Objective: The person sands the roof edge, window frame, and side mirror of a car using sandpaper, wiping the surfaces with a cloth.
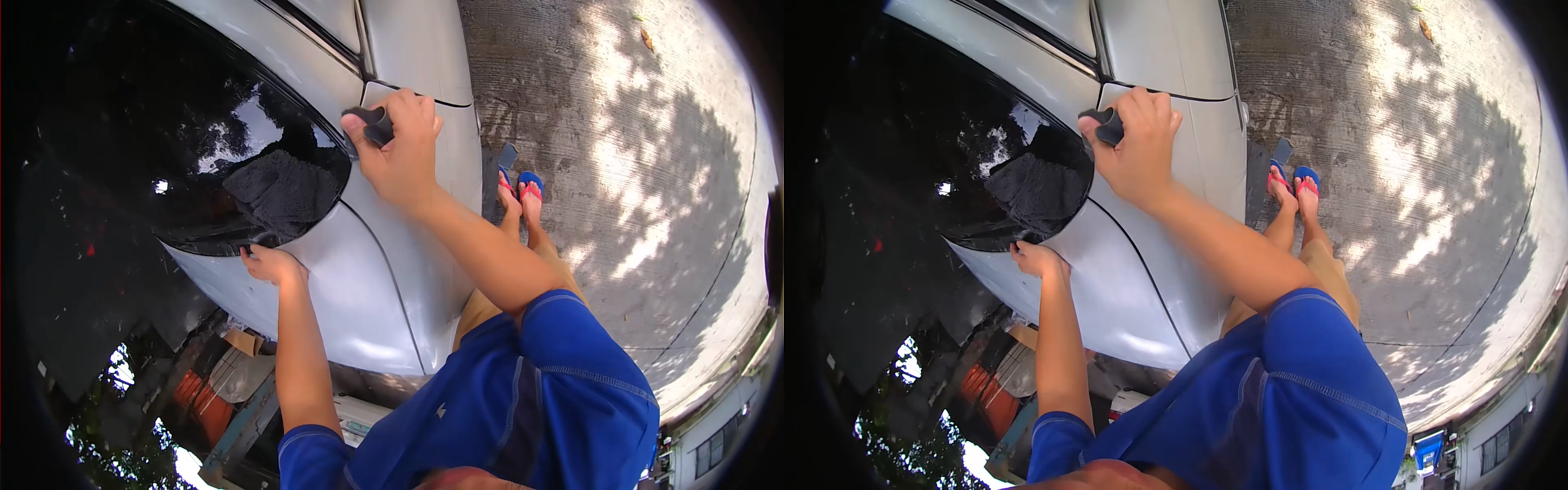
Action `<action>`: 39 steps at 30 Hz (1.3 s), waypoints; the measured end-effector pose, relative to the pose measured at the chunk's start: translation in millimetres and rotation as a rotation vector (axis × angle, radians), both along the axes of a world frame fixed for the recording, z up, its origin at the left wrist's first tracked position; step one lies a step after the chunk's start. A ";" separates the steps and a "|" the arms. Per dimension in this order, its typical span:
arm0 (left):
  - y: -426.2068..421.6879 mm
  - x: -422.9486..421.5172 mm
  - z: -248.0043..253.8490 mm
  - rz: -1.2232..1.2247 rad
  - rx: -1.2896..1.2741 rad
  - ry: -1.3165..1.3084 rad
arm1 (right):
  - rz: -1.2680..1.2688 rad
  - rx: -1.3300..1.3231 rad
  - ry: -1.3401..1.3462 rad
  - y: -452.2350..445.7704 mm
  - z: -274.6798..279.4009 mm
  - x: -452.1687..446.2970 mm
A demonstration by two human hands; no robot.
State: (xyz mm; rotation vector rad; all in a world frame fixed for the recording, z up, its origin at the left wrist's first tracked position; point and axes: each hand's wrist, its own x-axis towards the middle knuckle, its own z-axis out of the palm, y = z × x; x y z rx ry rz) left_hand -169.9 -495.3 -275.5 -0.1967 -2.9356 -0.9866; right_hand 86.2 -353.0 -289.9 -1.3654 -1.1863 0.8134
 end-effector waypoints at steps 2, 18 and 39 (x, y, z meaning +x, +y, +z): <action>-8.9 -6.9 -4.0 -0.005 -0.041 0.026 | -0.021 0.007 0.073 35.9 -8.7 8.4; -7.2 -10.0 -8.6 -0.056 0.066 0.027 | 0.078 0.163 0.033 82.5 -15.6 18.9; -15.2 -12.8 -9.2 -0.073 0.027 0.039 | 0.150 0.269 0.000 63.3 -18.5 27.1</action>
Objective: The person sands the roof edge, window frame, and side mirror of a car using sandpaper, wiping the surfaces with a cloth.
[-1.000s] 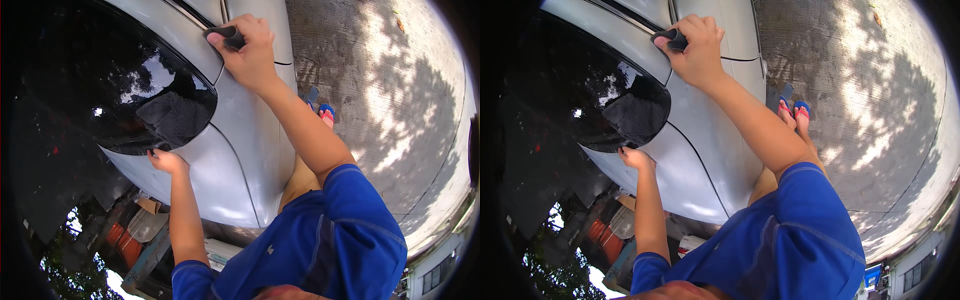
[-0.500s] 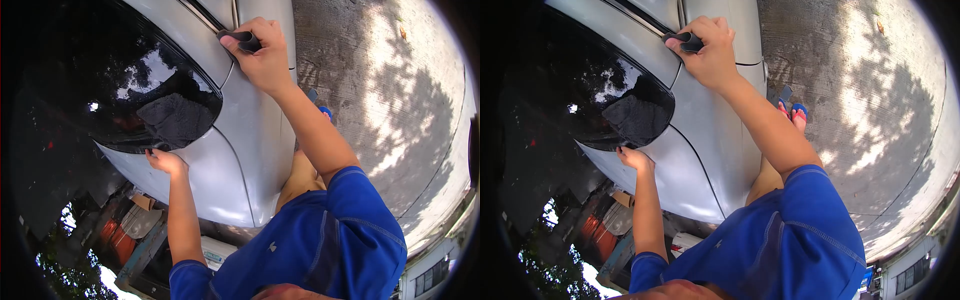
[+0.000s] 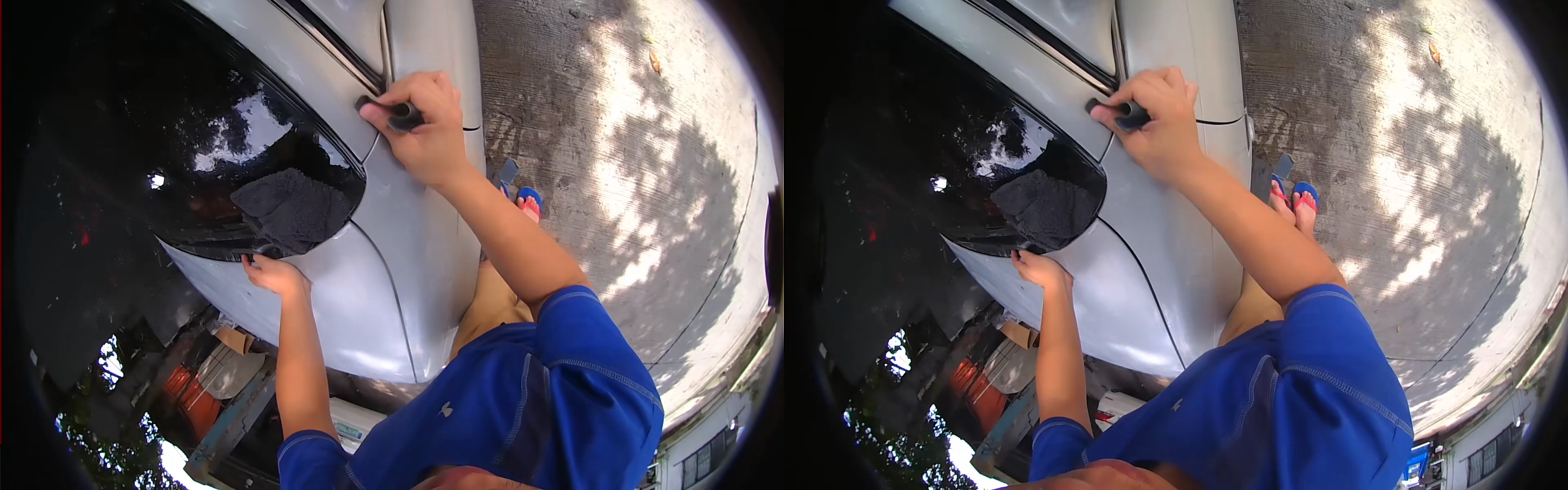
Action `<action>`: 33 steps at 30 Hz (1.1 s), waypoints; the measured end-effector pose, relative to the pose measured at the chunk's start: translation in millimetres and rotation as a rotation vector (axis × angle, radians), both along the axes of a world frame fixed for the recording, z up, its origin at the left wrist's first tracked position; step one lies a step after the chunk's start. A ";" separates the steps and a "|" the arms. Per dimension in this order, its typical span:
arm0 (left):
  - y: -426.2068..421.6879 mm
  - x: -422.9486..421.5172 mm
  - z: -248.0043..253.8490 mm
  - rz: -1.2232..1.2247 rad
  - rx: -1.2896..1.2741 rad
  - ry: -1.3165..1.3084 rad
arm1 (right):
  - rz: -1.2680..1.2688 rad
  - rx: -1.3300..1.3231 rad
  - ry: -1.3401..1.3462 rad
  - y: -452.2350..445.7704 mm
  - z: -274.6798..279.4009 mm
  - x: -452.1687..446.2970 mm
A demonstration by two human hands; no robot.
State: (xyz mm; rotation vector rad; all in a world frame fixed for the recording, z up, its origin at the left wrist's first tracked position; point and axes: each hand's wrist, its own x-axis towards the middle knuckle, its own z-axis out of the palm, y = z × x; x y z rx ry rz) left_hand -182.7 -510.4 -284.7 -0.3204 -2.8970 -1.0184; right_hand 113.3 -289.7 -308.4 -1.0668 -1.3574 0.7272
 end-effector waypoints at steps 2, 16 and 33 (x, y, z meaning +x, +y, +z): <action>11.9 3.7 1.1 0.043 0.013 -0.016 | -0.002 0.024 -0.020 -2.8 -1.4 0.3; 11.4 7.0 4.6 0.062 -0.070 0.003 | 0.385 0.231 -0.471 -25.2 27.5 -3.0; 2.8 5.3 2.2 0.075 -0.098 0.046 | 0.511 0.129 -0.450 -29.8 24.2 3.3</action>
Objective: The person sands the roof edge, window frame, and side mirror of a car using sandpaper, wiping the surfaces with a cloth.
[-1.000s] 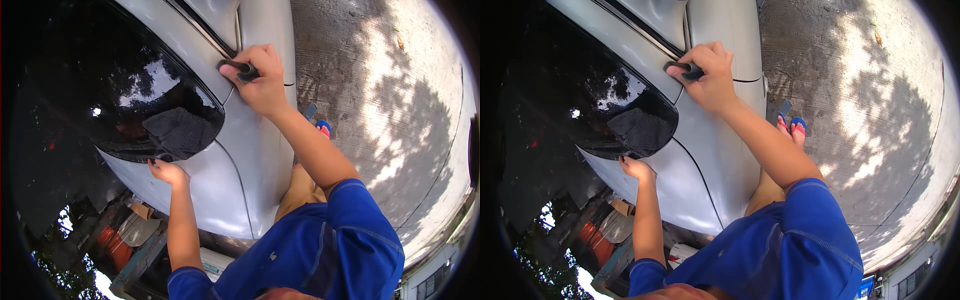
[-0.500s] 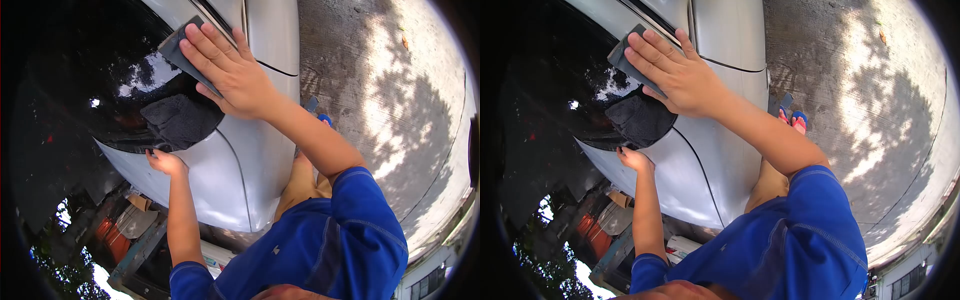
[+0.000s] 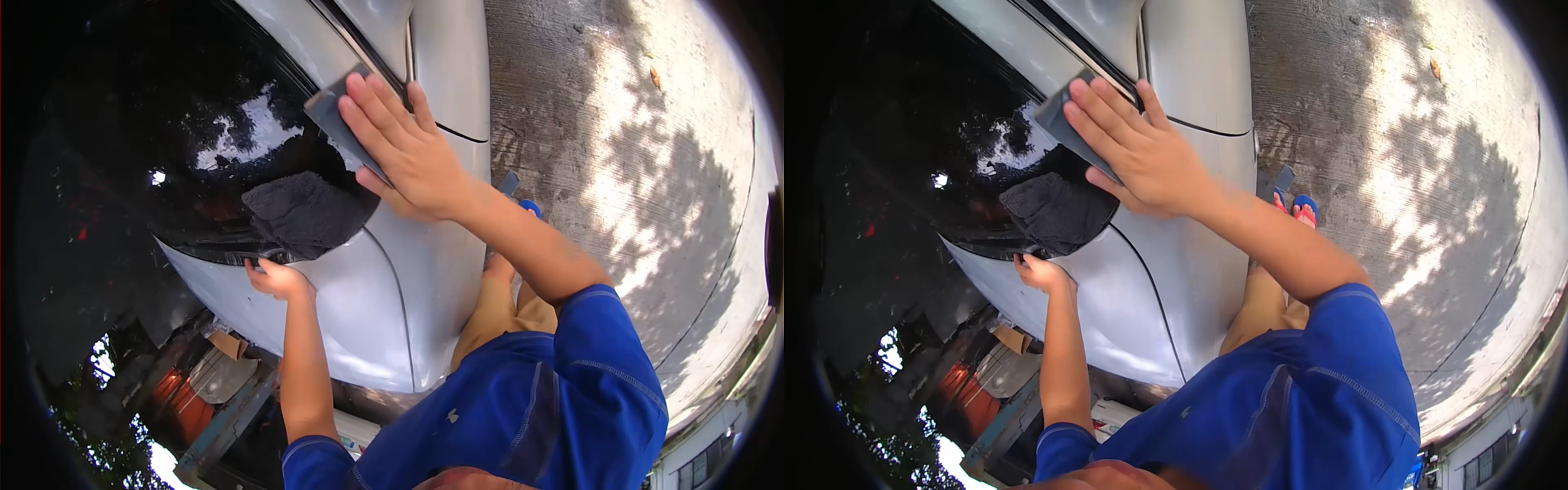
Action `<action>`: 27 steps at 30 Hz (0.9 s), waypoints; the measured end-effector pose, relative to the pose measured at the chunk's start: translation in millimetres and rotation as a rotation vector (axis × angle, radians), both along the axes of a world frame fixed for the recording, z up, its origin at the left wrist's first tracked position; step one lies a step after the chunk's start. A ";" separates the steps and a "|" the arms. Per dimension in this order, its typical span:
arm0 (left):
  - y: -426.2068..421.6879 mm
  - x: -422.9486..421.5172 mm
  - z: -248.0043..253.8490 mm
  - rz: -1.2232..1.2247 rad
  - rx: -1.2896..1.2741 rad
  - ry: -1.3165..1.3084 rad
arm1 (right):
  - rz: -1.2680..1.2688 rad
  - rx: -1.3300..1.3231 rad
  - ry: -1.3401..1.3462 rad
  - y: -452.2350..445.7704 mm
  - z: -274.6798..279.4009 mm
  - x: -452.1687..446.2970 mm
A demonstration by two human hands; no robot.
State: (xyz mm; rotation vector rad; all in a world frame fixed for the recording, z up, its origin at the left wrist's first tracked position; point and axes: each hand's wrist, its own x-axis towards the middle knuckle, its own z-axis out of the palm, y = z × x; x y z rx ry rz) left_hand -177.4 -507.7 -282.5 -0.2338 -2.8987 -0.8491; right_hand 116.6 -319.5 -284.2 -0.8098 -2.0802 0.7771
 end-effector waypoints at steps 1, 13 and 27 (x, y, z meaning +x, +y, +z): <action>-4.8 1.0 3.5 0.000 -0.022 -0.008 | 0.006 0.009 0.034 14.9 9.8 -2.5; 3.6 -6.6 -5.9 -0.001 -0.012 0.045 | 0.232 0.195 -0.106 33.7 -29.1 34.0; 1.2 -1.2 5.7 -0.034 -0.016 0.016 | 0.160 0.188 -0.090 44.7 0.2 10.4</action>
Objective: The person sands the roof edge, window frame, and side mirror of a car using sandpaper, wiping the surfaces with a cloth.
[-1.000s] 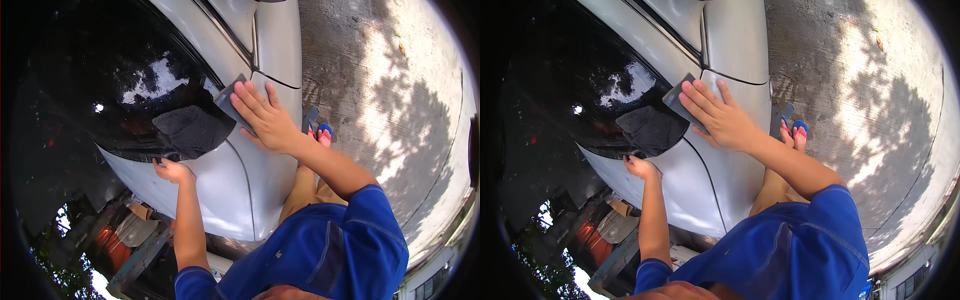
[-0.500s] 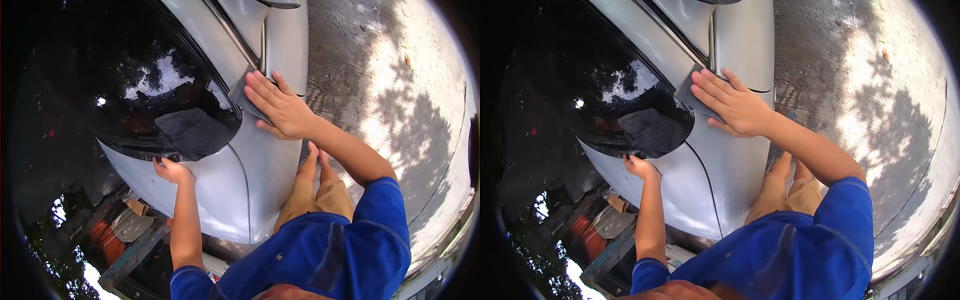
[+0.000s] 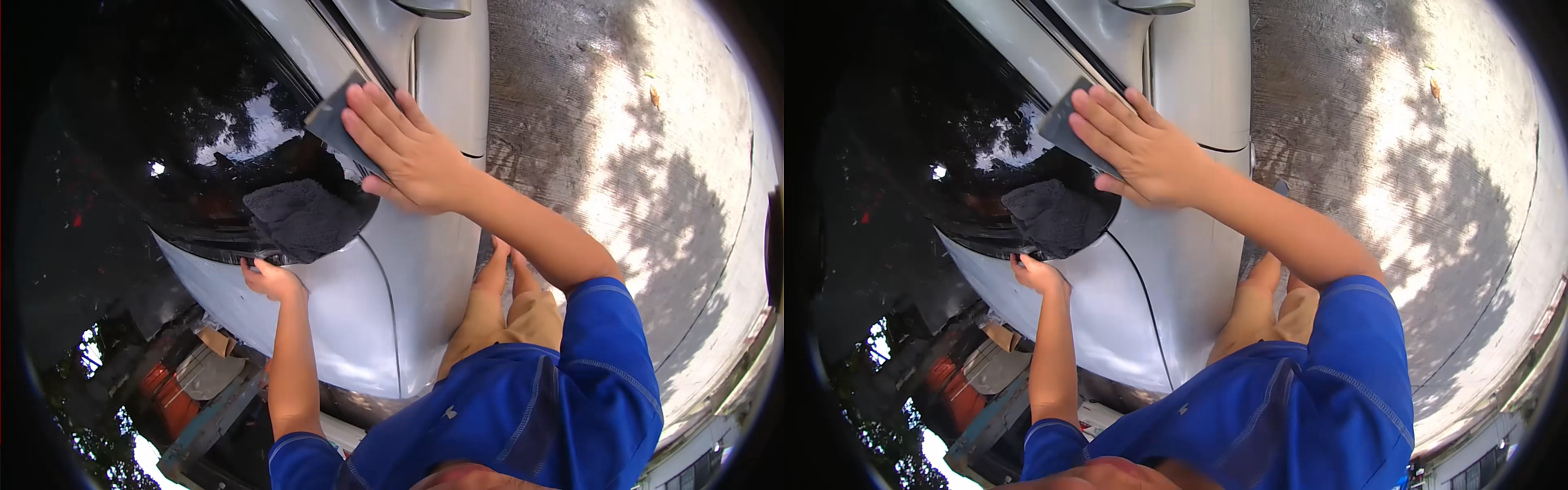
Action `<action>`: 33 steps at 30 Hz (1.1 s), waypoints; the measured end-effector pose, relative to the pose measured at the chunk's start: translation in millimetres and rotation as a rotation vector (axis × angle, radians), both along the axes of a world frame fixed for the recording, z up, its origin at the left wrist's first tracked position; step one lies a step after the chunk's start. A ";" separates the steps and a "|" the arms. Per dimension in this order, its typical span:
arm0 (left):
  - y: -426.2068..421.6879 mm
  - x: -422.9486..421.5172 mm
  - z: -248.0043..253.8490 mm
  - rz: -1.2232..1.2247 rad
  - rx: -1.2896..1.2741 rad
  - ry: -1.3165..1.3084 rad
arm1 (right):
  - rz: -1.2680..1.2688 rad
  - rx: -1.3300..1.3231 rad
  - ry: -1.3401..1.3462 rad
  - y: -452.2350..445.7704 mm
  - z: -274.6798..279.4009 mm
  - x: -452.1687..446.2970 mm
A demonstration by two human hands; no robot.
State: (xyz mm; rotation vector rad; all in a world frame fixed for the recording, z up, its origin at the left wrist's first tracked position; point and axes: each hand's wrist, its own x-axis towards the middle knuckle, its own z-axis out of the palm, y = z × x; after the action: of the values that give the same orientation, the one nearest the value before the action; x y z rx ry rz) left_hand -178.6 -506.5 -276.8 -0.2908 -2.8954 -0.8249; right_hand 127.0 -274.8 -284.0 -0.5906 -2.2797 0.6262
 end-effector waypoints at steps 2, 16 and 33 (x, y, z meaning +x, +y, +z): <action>2.0 -3.8 -13.9 0.009 -0.005 0.026 | 0.025 0.024 -0.007 -37.1 -38.2 15.3; -6.9 1.3 1.3 0.045 -0.094 0.006 | -0.206 0.079 0.130 0.9 31.0 -24.7; 9.1 -41.6 -18.9 -0.236 0.427 0.259 | 0.054 -0.140 -0.091 -64.5 -0.2 25.9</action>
State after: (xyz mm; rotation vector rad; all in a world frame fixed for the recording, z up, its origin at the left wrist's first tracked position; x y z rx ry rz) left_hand -220.2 -497.4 -295.7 -0.6435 -2.4004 -1.3040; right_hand 152.8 -339.3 -284.2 -0.6378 -2.3563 0.8056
